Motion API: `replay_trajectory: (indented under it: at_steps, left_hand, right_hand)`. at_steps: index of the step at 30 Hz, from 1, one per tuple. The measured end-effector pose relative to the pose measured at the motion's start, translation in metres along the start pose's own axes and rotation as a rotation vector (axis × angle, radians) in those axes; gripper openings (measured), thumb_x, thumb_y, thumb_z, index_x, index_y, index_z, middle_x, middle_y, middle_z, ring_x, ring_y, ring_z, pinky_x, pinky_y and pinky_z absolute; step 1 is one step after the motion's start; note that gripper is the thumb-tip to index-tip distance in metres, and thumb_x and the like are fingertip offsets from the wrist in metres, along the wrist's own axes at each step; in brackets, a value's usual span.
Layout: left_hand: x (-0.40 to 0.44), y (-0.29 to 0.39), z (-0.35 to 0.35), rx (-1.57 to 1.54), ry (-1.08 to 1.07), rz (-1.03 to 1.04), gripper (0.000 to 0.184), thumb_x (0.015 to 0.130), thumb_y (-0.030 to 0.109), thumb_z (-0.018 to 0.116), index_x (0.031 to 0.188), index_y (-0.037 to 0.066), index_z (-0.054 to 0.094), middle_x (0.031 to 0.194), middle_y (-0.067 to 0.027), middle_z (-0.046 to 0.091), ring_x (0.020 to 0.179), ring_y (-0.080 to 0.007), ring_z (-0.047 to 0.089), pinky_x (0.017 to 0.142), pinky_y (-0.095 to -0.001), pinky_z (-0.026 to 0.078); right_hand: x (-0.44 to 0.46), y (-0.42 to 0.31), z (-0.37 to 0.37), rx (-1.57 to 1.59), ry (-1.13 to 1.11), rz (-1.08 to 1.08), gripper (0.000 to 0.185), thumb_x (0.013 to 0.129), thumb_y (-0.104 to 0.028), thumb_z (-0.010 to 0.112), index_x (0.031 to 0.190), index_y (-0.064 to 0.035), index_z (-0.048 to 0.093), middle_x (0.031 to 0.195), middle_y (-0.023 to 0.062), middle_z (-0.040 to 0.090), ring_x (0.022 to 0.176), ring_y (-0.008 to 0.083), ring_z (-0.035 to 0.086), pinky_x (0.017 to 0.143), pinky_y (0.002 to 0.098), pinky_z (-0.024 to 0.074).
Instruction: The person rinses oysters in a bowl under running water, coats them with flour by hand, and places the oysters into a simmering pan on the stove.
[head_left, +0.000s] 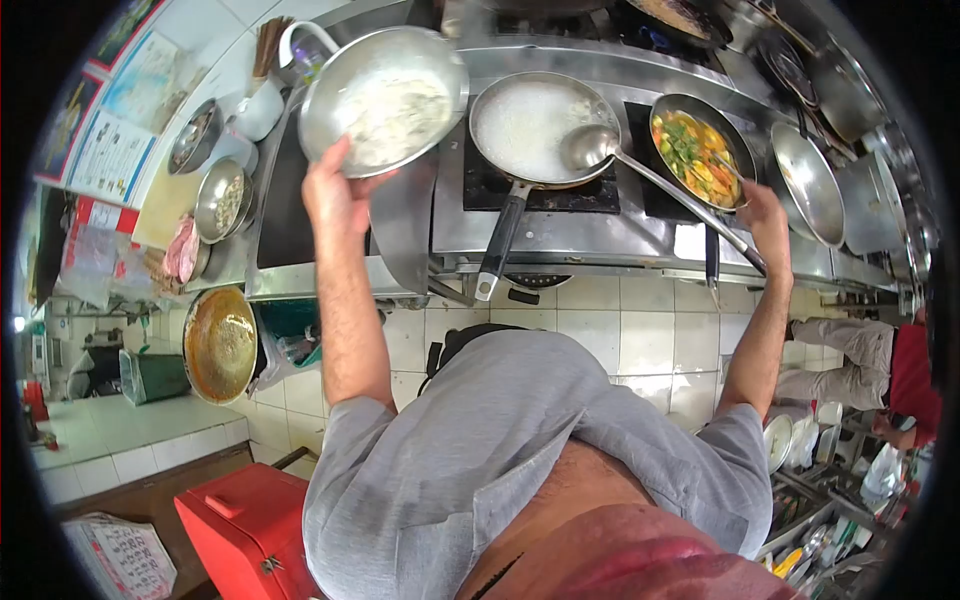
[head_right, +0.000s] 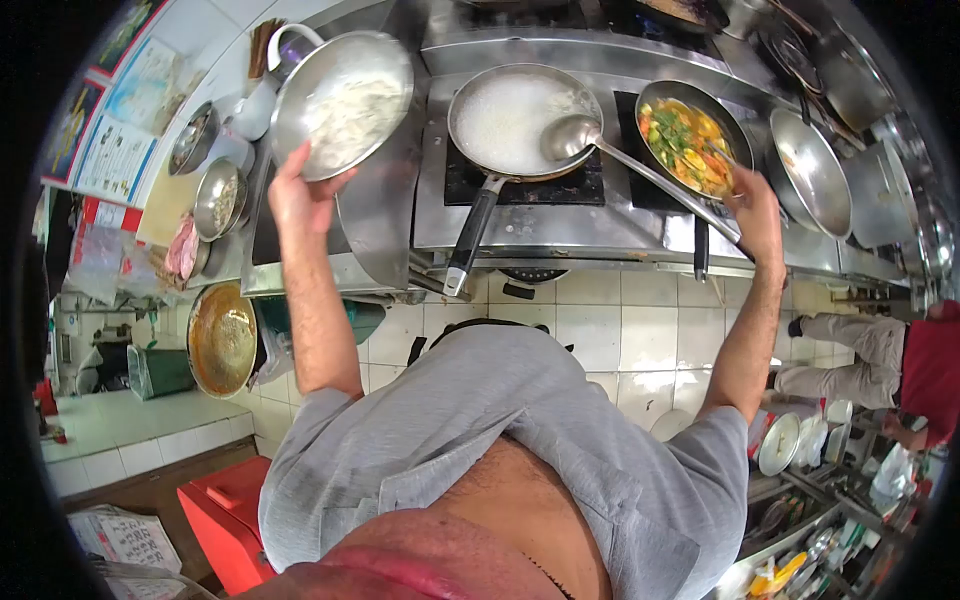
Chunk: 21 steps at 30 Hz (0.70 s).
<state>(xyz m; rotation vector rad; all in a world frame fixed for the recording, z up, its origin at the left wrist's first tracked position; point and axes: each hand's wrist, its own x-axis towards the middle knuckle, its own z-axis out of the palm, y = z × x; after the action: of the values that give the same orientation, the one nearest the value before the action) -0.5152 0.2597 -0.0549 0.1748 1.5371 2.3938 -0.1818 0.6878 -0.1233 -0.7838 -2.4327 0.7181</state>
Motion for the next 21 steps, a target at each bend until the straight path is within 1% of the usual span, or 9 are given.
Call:
replay_trajectory:
  at_steps: [4, 6, 7, 8, 13, 15, 17, 19, 21]
  left_hand:
    - [0.014, -0.032, 0.026, 0.049, -0.113, -0.011, 0.043, 0.090, 0.027, 0.042, 0.116, -0.008, 0.041, 0.108, -0.0204, 0.054, 0.087, -0.0311, 0.061, 0.059, -0.0399, 0.057]
    - [0.021, -0.044, 0.038, 0.057, -0.166, -0.087, 0.045, 0.091, 0.028, 0.041, 0.116, -0.009, 0.039, 0.107, -0.0213, 0.054, 0.086, -0.0308, 0.061, 0.059, -0.0395, 0.057]
    - [0.026, -0.049, 0.044, 0.072, -0.221, -0.091, 0.045, 0.091, 0.029, 0.040, 0.116, -0.009, 0.038, 0.107, -0.0215, 0.054, 0.086, -0.0306, 0.061, 0.059, -0.0392, 0.058]
    - [0.030, -0.053, 0.051, 0.097, -0.225, -0.092, 0.044, 0.091, 0.028, 0.040, 0.116, -0.009, 0.038, 0.105, -0.0217, 0.054, 0.085, -0.0304, 0.061, 0.059, -0.0390, 0.058]
    - [0.059, -0.057, 0.075, 0.153, -0.385, -0.153, 0.042, 0.092, 0.028, 0.038, 0.114, -0.008, 0.037, 0.102, -0.0215, 0.054, 0.082, -0.0298, 0.062, 0.056, -0.0376, 0.058]
    - [0.069, -0.059, 0.084, 0.322, -0.374, -0.145, 0.042, 0.092, 0.028, 0.037, 0.115, -0.007, 0.035, 0.101, -0.0208, 0.053, 0.080, -0.0299, 0.062, 0.053, -0.0368, 0.058]
    - [0.087, -0.068, 0.087, 0.315, -0.357, -0.181, 0.043, 0.092, 0.028, 0.037, 0.115, -0.008, 0.032, 0.101, -0.0213, 0.052, 0.078, -0.0308, 0.062, 0.052, -0.0364, 0.058]
    - [0.096, -0.073, 0.088, 0.304, -0.422, -0.286, 0.043, 0.092, 0.028, 0.036, 0.114, -0.009, 0.033, 0.101, -0.0230, 0.052, 0.076, -0.0317, 0.062, 0.052, -0.0369, 0.058]
    - [0.109, -0.081, 0.089, 0.297, -0.485, -0.299, 0.044, 0.093, 0.028, 0.035, 0.113, -0.011, 0.035, 0.102, -0.0244, 0.051, 0.075, -0.0330, 0.062, 0.054, -0.0378, 0.058]
  right_hand:
    - [0.030, -0.182, 0.025, 0.568, -0.080, -0.249, 0.023, 0.078, -0.004, 0.061, 0.101, -0.0004, 0.059, 0.090, 0.0015, 0.056, 0.080, 0.0084, 0.053, 0.075, 0.0205, 0.0426]
    - [0.044, -0.245, 0.048, 0.381, -0.152, -0.515, 0.021, 0.075, -0.006, 0.061, 0.097, -0.0025, 0.061, 0.087, 0.0057, 0.060, 0.075, 0.0140, 0.059, 0.070, 0.0251, 0.0472]
    - [0.060, -0.259, 0.068, 0.332, -0.226, -0.670, 0.024, 0.075, -0.005, 0.062, 0.099, -0.0023, 0.060, 0.091, 0.0058, 0.059, 0.083, 0.0147, 0.056, 0.070, 0.0247, 0.0467]
    - [0.080, -0.270, 0.087, 0.119, -0.286, -0.708, 0.034, 0.071, -0.011, 0.065, 0.104, -0.0039, 0.058, 0.095, 0.0087, 0.059, 0.085, 0.0231, 0.057, 0.074, 0.0299, 0.0476]
    - [0.128, -0.279, 0.167, -0.179, -0.619, -0.432, 0.056, 0.059, -0.017, 0.067, 0.113, -0.0125, 0.055, 0.098, 0.0142, 0.059, 0.091, 0.0300, 0.057, 0.080, 0.0367, 0.0461]
    - [0.127, -0.282, 0.180, -0.235, -0.587, -0.424, 0.057, 0.057, -0.013, 0.067, 0.113, -0.0142, 0.056, 0.097, 0.0146, 0.060, 0.091, 0.0295, 0.057, 0.080, 0.0366, 0.0459]
    - [0.136, -0.277, 0.195, -0.289, -0.560, -0.425, 0.058, 0.056, -0.010, 0.067, 0.112, -0.0160, 0.056, 0.096, 0.0151, 0.060, 0.091, 0.0291, 0.057, 0.081, 0.0365, 0.0458]
    - [0.150, -0.266, 0.206, -0.290, -0.712, -0.455, 0.059, 0.053, -0.005, 0.066, 0.111, -0.0155, 0.057, 0.095, 0.0141, 0.060, 0.089, 0.0283, 0.058, 0.079, 0.0360, 0.0461]
    - [0.160, -0.257, 0.211, -0.311, -0.639, -0.454, 0.053, 0.052, -0.003, 0.067, 0.104, -0.0132, 0.060, 0.092, 0.0136, 0.061, 0.087, 0.0273, 0.059, 0.077, 0.0353, 0.0467]
